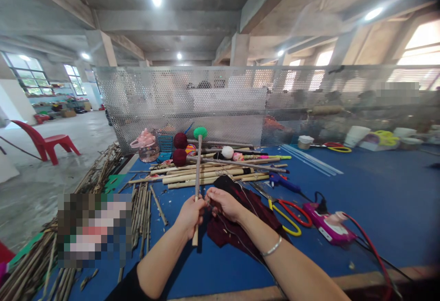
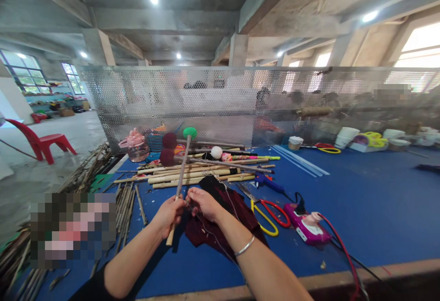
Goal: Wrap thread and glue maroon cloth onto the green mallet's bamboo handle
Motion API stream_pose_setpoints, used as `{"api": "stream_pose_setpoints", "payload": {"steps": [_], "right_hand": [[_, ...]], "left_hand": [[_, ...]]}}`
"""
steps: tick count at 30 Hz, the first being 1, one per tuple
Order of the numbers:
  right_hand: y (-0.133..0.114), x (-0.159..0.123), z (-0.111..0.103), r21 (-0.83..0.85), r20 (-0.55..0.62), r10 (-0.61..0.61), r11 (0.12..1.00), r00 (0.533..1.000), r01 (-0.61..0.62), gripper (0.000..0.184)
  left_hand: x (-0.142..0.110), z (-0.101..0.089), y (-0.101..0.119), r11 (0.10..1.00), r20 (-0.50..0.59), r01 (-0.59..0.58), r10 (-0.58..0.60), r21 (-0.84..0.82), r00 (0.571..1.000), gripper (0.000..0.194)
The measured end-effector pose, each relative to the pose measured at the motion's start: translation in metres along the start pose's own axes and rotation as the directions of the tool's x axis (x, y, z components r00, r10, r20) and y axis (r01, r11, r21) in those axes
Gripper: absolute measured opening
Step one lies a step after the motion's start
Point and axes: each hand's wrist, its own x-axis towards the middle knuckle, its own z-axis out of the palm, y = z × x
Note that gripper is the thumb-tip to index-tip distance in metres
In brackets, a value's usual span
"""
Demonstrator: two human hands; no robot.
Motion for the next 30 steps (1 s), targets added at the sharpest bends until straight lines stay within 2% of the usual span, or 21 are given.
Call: {"api": "stream_pose_setpoints", "payload": {"steps": [3, 5, 7, 8, 10, 13, 15, 16, 18, 23, 30], "right_hand": [[-0.005, 0.003, -0.012, 0.026, -0.148, -0.073, 0.997, 0.986, 0.078, 0.034], [-0.007, 0.006, -0.024, 0.027, -0.277, -0.124, 0.99, 0.953, 0.137, 0.032], [-0.008, 0.007, -0.033, -0.042, -0.367, -0.16, 0.987, 0.916, 0.155, 0.029], [-0.008, 0.007, -0.035, -0.104, -0.378, -0.179, 0.983, 0.908, 0.151, 0.028], [-0.007, 0.006, -0.034, -0.234, -0.319, -0.221, 0.961, 0.921, 0.15, 0.03], [-0.006, 0.002, -0.021, -0.39, -0.099, -0.236, 0.903, 0.967, 0.181, 0.035], [-0.008, -0.001, -0.011, -0.484, -0.004, -0.23, 0.852, 0.973, 0.199, 0.027], [-0.009, -0.003, -0.008, -0.521, 0.008, -0.235, 0.828, 0.972, 0.205, 0.022], [-0.01, -0.004, -0.005, -0.55, -0.02, -0.255, 0.81, 0.967, 0.202, 0.018], [-0.007, -0.002, -0.003, -0.484, -0.073, -0.211, 0.862, 0.975, 0.15, 0.022], [-0.007, 0.0, -0.003, -0.243, -0.119, -0.092, 0.968, 0.989, 0.061, 0.035]], "left_hand": [[0.0, -0.001, 0.0, 0.999, -0.008, 0.007, -0.007, -0.035, 1.0, 0.03], [0.001, -0.001, 0.0, 0.999, -0.014, 0.008, -0.009, -0.041, 1.0, 0.032], [0.001, -0.002, 0.0, 0.999, -0.012, 0.01, -0.01, -0.032, 1.0, 0.034], [0.001, -0.002, 0.0, 1.0, -0.01, 0.012, -0.012, -0.029, 1.0, 0.035], [0.001, -0.002, 0.0, 0.999, -0.009, 0.012, -0.012, -0.03, 1.0, 0.036], [0.001, -0.001, 0.0, 0.999, -0.01, 0.01, -0.011, -0.032, 1.0, 0.035], [0.001, -0.001, 0.0, 1.0, -0.012, 0.008, -0.008, -0.03, 1.0, 0.034], [0.001, -0.001, 0.0, 1.0, -0.012, 0.006, -0.006, -0.03, 1.0, 0.034], [0.002, -0.001, 0.0, 1.0, -0.008, 0.003, -0.003, -0.031, 1.0, 0.034], [0.001, -0.001, 0.0, 0.999, -0.004, 0.011, -0.011, -0.038, 1.0, 0.035], [-0.001, 0.0, 0.003, 0.999, -0.015, 0.025, -0.026, -0.041, 1.0, 0.036]]}}
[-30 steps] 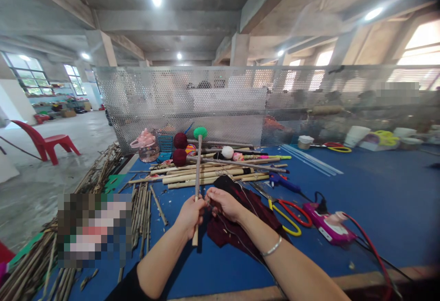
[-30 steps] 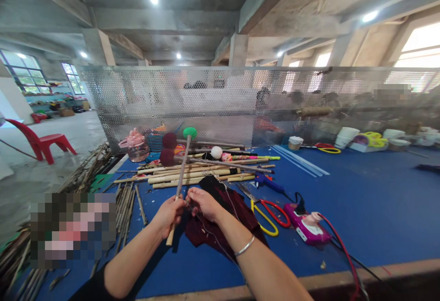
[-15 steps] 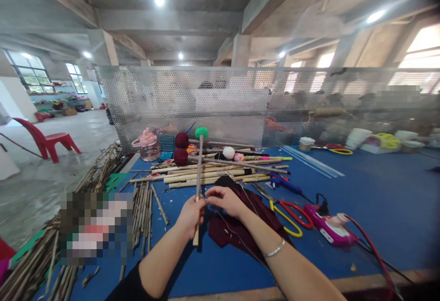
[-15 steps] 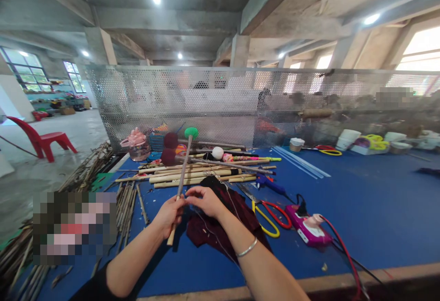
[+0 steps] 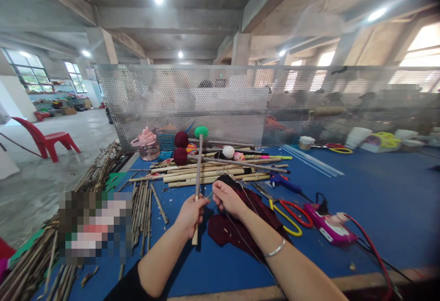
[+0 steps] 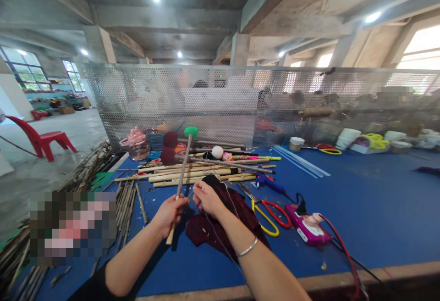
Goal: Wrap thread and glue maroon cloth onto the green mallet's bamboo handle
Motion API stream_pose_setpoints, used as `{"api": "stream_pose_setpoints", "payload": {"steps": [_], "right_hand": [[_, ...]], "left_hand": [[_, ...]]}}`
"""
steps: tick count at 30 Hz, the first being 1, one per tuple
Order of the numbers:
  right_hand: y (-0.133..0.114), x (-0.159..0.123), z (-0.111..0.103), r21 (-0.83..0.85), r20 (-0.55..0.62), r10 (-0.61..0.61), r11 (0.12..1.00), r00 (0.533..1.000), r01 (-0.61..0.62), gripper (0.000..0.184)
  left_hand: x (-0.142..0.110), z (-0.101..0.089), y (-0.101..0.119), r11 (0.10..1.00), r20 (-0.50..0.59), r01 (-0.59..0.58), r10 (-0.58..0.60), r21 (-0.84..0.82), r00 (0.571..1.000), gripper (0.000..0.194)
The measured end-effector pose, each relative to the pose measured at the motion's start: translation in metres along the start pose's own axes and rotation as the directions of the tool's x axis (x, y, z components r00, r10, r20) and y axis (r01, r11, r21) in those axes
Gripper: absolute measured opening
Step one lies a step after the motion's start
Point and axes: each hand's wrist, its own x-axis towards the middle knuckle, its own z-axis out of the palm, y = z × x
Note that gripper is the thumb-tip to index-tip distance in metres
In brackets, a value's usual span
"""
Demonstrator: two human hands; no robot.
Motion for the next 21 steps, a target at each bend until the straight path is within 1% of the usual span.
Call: {"api": "stream_pose_setpoints", "payload": {"steps": [2, 3, 4, 5, 6, 7, 8, 9, 10, 11, 13, 14, 15, 16, 17, 18, 19, 20, 21], "right_hand": [[-0.002, 0.003, -0.008, 0.089, -0.043, 0.022, 0.996, 0.999, -0.018, 0.039], [-0.003, 0.005, -0.013, 0.124, -0.093, 0.014, 0.992, 0.996, -0.003, 0.041], [-0.003, 0.007, -0.019, 0.137, -0.166, -0.009, 0.99, 0.986, 0.032, 0.043], [-0.004, 0.008, -0.026, 0.114, -0.26, -0.048, 0.99, 0.964, 0.08, 0.043], [-0.005, 0.009, -0.032, 0.051, -0.353, -0.101, 0.991, 0.93, 0.127, 0.043], [-0.005, 0.01, -0.038, -0.048, -0.434, -0.163, 0.986, 0.886, 0.158, 0.041], [-0.006, 0.009, -0.043, -0.172, -0.493, -0.229, 0.971, 0.839, 0.164, 0.037], [-0.006, 0.009, -0.047, -0.306, -0.527, -0.295, 0.941, 0.797, 0.146, 0.032], [-0.006, 0.008, -0.049, -0.433, -0.535, -0.354, 0.895, 0.767, 0.11, 0.027], [-0.006, 0.006, -0.049, -0.543, -0.529, -0.399, 0.838, 0.749, 0.063, 0.022], [-0.006, 0.003, -0.044, -0.696, -0.508, -0.475, 0.718, 0.718, -0.018, 0.019], [-0.006, 0.001, -0.039, -0.746, -0.485, -0.519, 0.666, 0.704, -0.023, 0.02], [-0.006, 0.0, -0.033, -0.778, -0.454, -0.564, 0.629, 0.689, 0.002, 0.022], [-0.006, -0.001, -0.026, -0.787, -0.42, -0.599, 0.614, 0.682, 0.054, 0.024], [-0.005, -0.001, -0.018, -0.769, -0.386, -0.612, 0.627, 0.691, 0.126, 0.026], [-0.004, -0.001, -0.009, -0.716, -0.354, -0.591, 0.67, 0.725, 0.197, 0.028], [-0.002, 0.0, -0.001, -0.626, -0.326, -0.528, 0.742, 0.784, 0.24, 0.03], [0.001, 0.001, 0.007, -0.507, -0.296, -0.429, 0.828, 0.854, 0.24, 0.032], [0.004, 0.001, 0.014, -0.378, -0.252, -0.31, 0.904, 0.917, 0.201, 0.035]], "left_hand": [[0.001, 0.0, 0.0, 1.0, -0.007, -0.006, 0.006, -0.004, 1.0, 0.031], [0.001, -0.001, 0.0, 1.0, -0.015, -0.006, 0.006, -0.011, 1.0, 0.027], [0.002, -0.001, 0.0, 1.0, -0.022, 0.004, -0.004, -0.029, 1.0, 0.022], [0.003, -0.001, 0.0, 0.998, -0.026, 0.02, -0.022, -0.06, 0.999, 0.017], [0.004, -0.001, 0.0, 0.994, -0.024, 0.041, -0.044, -0.1, 0.999, 0.014], [0.005, -0.001, 0.001, 0.988, -0.017, 0.061, -0.064, -0.139, 0.998, 0.013], [0.006, -0.001, 0.001, 0.983, -0.009, 0.075, -0.078, -0.167, 0.997, 0.012], [0.007, -0.001, 0.001, 0.981, -0.007, 0.077, -0.08, -0.18, 0.997, 0.012], [0.007, -0.001, 0.001, 0.982, -0.009, 0.071, -0.074, -0.177, 0.997, 0.012], [0.007, -0.001, 0.002, 0.985, -0.015, 0.062, -0.066, -0.163, 0.998, 0.013], [0.008, -0.002, 0.001, 0.989, -0.023, 0.051, -0.055, -0.136, 0.998, 0.014], [0.008, -0.002, 0.001, 0.991, -0.022, 0.048, -0.051, -0.127, 0.998, 0.014], [0.008, -0.003, 0.0, 0.992, -0.02, 0.045, -0.048, -0.121, 0.999, 0.015], [0.009, -0.003, -0.001, 0.993, -0.016, 0.04, -0.043, -0.115, 0.999, 0.015], [0.009, -0.004, -0.002, 0.993, -0.014, 0.035, -0.037, -0.11, 0.999, 0.016], [0.01, -0.004, -0.003, 0.994, -0.012, 0.032, -0.033, -0.104, 0.999, 0.016], [0.01, -0.003, -0.004, 0.995, -0.01, 0.028, -0.029, -0.096, 1.0, 0.016], [0.01, -0.003, -0.005, 0.996, -0.009, 0.024, -0.025, -0.088, 1.0, 0.016], [0.01, -0.002, -0.006, 0.997, -0.012, 0.017, -0.018, -0.077, 1.0, 0.016]]}}
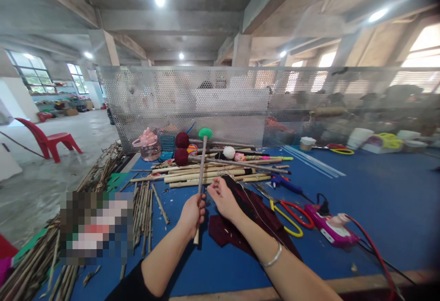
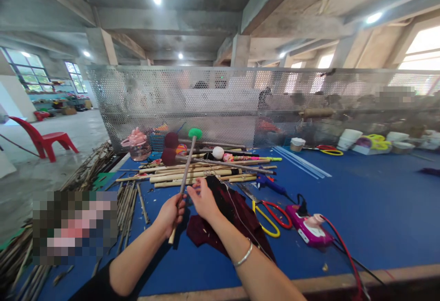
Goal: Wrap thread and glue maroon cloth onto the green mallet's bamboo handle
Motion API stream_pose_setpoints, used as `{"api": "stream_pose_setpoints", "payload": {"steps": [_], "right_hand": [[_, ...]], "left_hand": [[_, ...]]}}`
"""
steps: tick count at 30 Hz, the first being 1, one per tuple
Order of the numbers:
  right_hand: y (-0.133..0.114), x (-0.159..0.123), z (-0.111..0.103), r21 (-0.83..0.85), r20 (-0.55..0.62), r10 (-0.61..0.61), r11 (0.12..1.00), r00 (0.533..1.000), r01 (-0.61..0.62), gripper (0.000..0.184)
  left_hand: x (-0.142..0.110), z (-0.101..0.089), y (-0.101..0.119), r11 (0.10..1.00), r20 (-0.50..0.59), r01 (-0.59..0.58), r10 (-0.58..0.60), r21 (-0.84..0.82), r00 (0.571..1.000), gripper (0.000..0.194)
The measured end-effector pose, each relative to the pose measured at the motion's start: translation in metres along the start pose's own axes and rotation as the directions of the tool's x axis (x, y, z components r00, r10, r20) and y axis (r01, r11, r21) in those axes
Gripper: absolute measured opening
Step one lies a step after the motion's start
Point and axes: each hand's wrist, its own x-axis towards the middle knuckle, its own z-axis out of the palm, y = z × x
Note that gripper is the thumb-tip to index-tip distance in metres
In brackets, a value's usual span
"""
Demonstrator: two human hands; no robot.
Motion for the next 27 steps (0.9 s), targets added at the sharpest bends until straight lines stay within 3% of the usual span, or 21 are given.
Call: {"api": "stream_pose_setpoints", "payload": {"steps": [2, 5, 7, 13, 20, 22, 24, 27], "right_hand": [[0.002, -0.003, 0.01, 0.175, 0.192, 0.148, 0.968, 0.97, -0.182, 0.041], [0.007, -0.005, 0.015, 0.234, 0.352, 0.204, 0.926, 0.914, -0.297, 0.039], [0.01, -0.004, 0.012, 0.222, 0.363, 0.207, 0.928, 0.908, -0.3, 0.035], [0.004, 0.0, -0.002, 0.119, 0.199, 0.244, 0.955, 0.949, -0.271, 0.026], [0.002, 0.008, -0.03, -0.127, 0.305, 0.282, 0.959, 0.91, -0.255, 0.031], [0.007, 0.012, -0.039, -0.26, 0.215, 0.282, 0.939, 0.935, -0.224, 0.041], [0.011, 0.015, -0.046, -0.425, 0.017, 0.226, 0.884, 0.974, -0.197, 0.047], [0.01, 0.015, -0.049, -0.552, -0.259, -0.015, 0.823, 0.966, -0.135, 0.039]], "left_hand": [[0.0, 0.002, -0.002, 0.999, -0.009, -0.027, 0.028, 0.024, 1.0, 0.017], [-0.003, 0.005, -0.002, 0.996, -0.037, -0.074, 0.077, 0.059, 0.996, 0.022], [-0.005, 0.006, -0.001, 0.993, -0.057, -0.091, 0.095, 0.074, 0.994, 0.023], [-0.005, 0.003, 0.002, 0.998, -0.078, -0.061, 0.061, 0.0, 0.995, 0.025], [-0.002, -0.001, 0.004, 0.998, -0.036, -0.009, 0.007, -0.056, 0.999, 0.022], [-0.002, -0.001, 0.005, 0.999, -0.041, -0.003, 0.001, -0.047, 0.999, 0.021], [-0.002, -0.002, 0.005, 1.0, -0.052, -0.013, 0.012, -0.025, 0.999, 0.021], [-0.002, -0.002, 0.003, 0.999, -0.054, -0.039, 0.04, 0.004, 0.998, 0.024]]}}
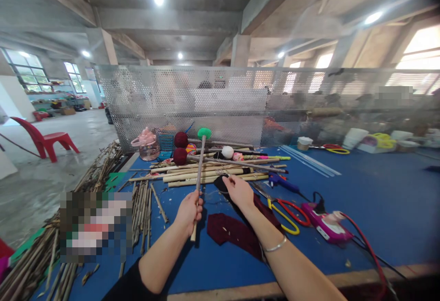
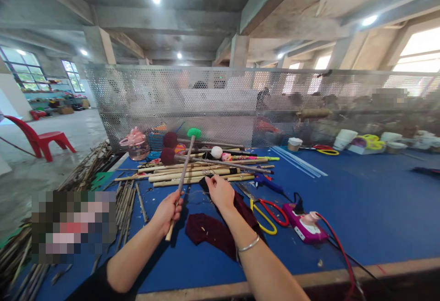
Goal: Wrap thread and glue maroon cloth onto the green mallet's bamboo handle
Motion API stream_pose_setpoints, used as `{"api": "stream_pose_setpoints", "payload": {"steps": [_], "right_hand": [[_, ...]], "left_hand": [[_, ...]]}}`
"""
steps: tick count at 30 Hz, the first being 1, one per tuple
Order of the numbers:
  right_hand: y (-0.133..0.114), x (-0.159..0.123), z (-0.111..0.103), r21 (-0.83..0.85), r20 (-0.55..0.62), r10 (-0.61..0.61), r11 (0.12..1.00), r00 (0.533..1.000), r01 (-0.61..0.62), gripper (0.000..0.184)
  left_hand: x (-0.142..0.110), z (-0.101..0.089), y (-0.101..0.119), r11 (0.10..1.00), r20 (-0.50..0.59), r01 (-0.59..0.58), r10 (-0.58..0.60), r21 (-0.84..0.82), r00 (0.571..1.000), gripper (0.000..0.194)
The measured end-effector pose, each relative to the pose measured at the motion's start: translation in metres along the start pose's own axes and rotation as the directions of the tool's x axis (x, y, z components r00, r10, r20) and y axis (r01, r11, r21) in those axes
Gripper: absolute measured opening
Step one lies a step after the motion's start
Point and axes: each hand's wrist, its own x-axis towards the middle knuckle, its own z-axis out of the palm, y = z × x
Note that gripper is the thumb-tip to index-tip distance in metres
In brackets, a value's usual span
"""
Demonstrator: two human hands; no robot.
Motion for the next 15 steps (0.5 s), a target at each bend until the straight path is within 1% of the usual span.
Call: {"api": "stream_pose_setpoints", "payload": {"steps": [1, 2, 3, 4, 5, 6, 7, 9, 10, 11, 12, 13, 15], "right_hand": [[-0.003, -0.002, 0.001, 0.037, -0.096, -0.046, 0.998, 0.994, 0.05, 0.036], [-0.006, -0.004, 0.003, 0.117, -0.152, -0.09, 0.987, 0.984, 0.108, 0.035], [-0.011, -0.008, 0.006, 0.228, -0.162, -0.119, 0.961, 0.98, 0.155, 0.036], [-0.017, -0.011, 0.011, 0.359, -0.13, -0.12, 0.92, 0.984, 0.159, 0.036], [-0.022, -0.015, 0.017, 0.488, -0.05, -0.1, 0.865, 0.994, 0.112, 0.037], [-0.027, -0.019, 0.023, 0.595, 0.061, -0.07, 0.803, 0.996, 0.02, 0.037], [-0.031, -0.022, 0.029, 0.666, 0.182, -0.04, 0.74, 0.982, -0.093, 0.038], [-0.037, -0.026, 0.038, 0.714, 0.386, -0.01, 0.637, 0.922, -0.292, 0.041], [-0.038, -0.028, 0.041, 0.713, 0.455, -0.013, 0.604, 0.891, -0.356, 0.042], [-0.038, -0.028, 0.043, 0.706, 0.501, -0.021, 0.588, 0.865, -0.395, 0.044], [-0.038, -0.029, 0.043, 0.697, 0.526, -0.027, 0.586, 0.85, -0.413, 0.045], [-0.037, -0.029, 0.043, 0.685, 0.538, -0.033, 0.6, 0.842, -0.414, 0.046], [-0.034, -0.028, 0.041, 0.654, 0.534, -0.044, 0.654, 0.844, -0.38, 0.045]], "left_hand": [[0.0, 0.0, -0.001, 1.0, 0.001, -0.003, 0.003, 0.007, 1.0, 0.026], [0.0, 0.0, -0.002, 1.0, 0.001, -0.004, 0.004, 0.014, 1.0, 0.028], [0.0, 0.001, -0.003, 1.0, -0.002, -0.007, 0.007, 0.023, 1.0, 0.029], [-0.001, 0.002, -0.003, 0.999, -0.007, -0.01, 0.01, 0.032, 1.0, 0.03], [-0.001, 0.003, -0.004, 0.999, -0.016, -0.015, 0.016, 0.04, 1.0, 0.031], [-0.001, 0.003, -0.005, 0.999, -0.028, -0.025, 0.026, 0.047, 0.999, 0.032], [-0.001, 0.004, -0.006, 0.998, -0.04, -0.032, 0.034, 0.058, 0.999, 0.033], [-0.001, 0.005, -0.007, 0.995, -0.067, -0.041, 0.047, 0.086, 0.997, 0.036], [-0.001, 0.005, -0.007, 0.994, -0.074, -0.042, 0.05, 0.1, 0.996, 0.037], [-0.001, 0.005, -0.008, 0.993, -0.076, -0.043, 0.052, 0.11, 0.996, 0.038], [-0.001, 0.005, -0.008, 0.993, -0.075, -0.049, 0.057, 0.109, 0.996, 0.038], [-0.001, 0.005, -0.008, 0.993, -0.074, -0.059, 0.066, 0.098, 0.995, 0.039], [-0.001, 0.005, -0.008, 0.995, -0.071, -0.074, 0.079, 0.062, 0.994, 0.039]]}}
